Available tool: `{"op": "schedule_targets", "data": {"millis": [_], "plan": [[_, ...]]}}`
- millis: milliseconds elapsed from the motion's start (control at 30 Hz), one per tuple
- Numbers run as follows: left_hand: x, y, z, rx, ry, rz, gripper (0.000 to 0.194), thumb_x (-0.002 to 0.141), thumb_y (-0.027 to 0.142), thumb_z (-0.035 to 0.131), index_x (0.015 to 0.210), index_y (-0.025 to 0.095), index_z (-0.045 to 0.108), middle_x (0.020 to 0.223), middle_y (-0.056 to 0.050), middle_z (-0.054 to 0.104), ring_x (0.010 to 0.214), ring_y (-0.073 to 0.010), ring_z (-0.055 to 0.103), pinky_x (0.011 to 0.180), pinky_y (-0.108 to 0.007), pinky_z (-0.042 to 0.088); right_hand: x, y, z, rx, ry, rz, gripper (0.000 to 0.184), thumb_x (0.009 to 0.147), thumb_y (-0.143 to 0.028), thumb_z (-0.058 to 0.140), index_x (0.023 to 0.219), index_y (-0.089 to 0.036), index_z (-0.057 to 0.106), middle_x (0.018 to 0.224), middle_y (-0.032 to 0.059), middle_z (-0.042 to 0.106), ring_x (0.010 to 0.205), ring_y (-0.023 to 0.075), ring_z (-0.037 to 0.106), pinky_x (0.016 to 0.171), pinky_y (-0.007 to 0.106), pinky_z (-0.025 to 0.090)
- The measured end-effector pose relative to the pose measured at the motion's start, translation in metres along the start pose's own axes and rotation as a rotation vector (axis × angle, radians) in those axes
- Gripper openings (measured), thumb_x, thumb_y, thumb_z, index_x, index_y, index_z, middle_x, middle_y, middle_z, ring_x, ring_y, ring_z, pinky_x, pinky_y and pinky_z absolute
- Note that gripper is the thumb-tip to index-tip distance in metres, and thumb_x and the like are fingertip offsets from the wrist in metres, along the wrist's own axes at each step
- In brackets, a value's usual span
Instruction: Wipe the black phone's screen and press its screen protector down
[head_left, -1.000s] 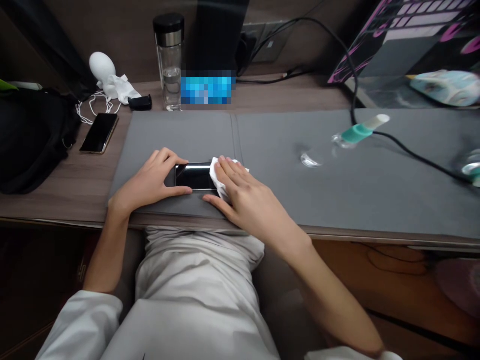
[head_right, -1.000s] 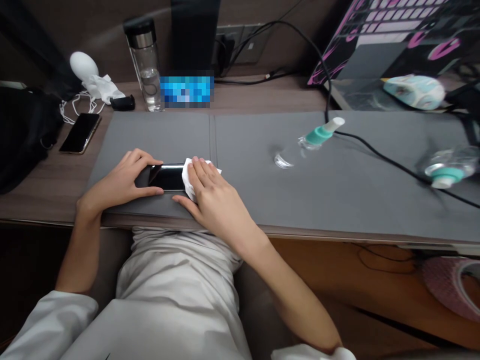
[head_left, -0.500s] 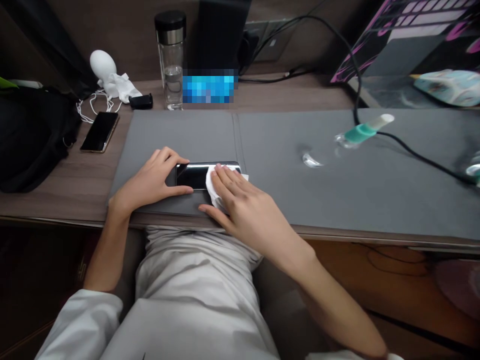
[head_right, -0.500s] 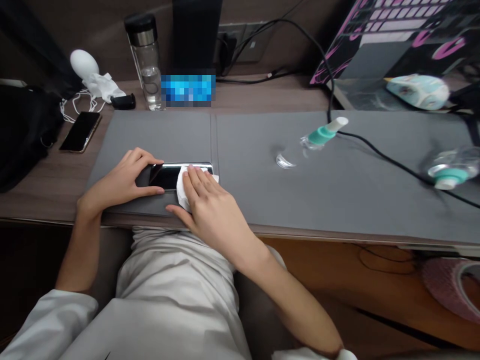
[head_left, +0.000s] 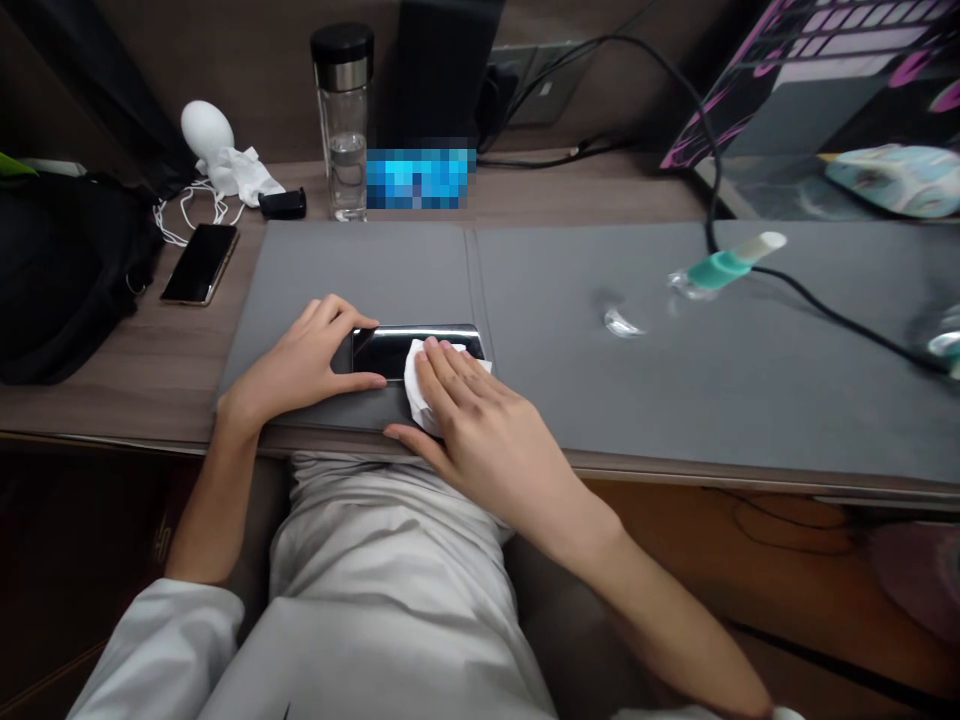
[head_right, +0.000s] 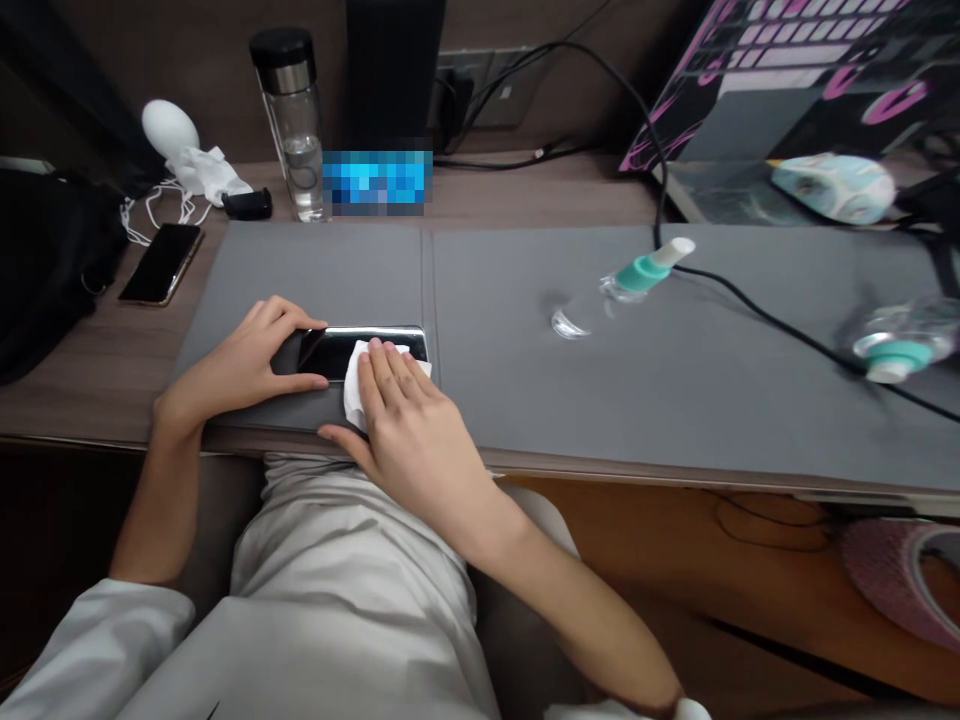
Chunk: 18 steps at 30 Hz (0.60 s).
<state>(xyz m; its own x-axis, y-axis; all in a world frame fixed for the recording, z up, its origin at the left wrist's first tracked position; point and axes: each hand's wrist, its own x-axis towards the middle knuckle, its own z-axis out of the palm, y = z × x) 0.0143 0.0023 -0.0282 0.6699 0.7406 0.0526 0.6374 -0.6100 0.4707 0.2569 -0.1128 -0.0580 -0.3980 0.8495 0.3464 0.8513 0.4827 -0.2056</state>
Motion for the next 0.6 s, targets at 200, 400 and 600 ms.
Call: {"op": "schedule_targets", "data": {"millis": [200, 400, 600], "plan": [[0.001, 0.002, 0.000, -0.018, 0.002, 0.005, 0.056, 0.097, 0.058, 0.078, 0.138, 0.024, 0.063, 0.138, -0.010, 0.061, 0.134, -0.0340, 0.057, 0.122, -0.054, 0.044, 0.013, 0.004, 0.013, -0.023, 0.000, -0.018, 0.082, 0.114, -0.057, 0.049, 0.161, 0.010, 0.050, 0.169, 0.0365, 0.048, 0.162, 0.0434, 0.049, 0.131, 0.062, 0.046], [0.000, 0.001, 0.000, -0.009, 0.006, 0.005, 0.053, 0.096, 0.053, 0.080, 0.137, 0.024, 0.063, 0.136, -0.009, 0.061, 0.133, -0.0335, 0.057, 0.122, -0.054, 0.044, 0.019, 0.008, 0.015, 0.014, 0.003, -0.009, 0.079, 0.115, -0.056, 0.048, 0.164, 0.005, 0.049, 0.171, 0.0350, 0.047, 0.164, 0.0419, 0.046, 0.132, 0.065, 0.044], [0.000, -0.001, 0.001, -0.002, 0.004, 0.023, 0.056, 0.098, 0.058, 0.077, 0.139, 0.024, 0.062, 0.139, -0.010, 0.060, 0.135, -0.0335, 0.057, 0.121, -0.052, 0.046, 0.012, -0.002, 0.010, -0.012, 0.014, 0.002, 0.073, 0.115, -0.051, 0.051, 0.161, 0.005, 0.053, 0.167, 0.0336, 0.053, 0.160, 0.0412, 0.051, 0.130, 0.061, 0.048]]}}
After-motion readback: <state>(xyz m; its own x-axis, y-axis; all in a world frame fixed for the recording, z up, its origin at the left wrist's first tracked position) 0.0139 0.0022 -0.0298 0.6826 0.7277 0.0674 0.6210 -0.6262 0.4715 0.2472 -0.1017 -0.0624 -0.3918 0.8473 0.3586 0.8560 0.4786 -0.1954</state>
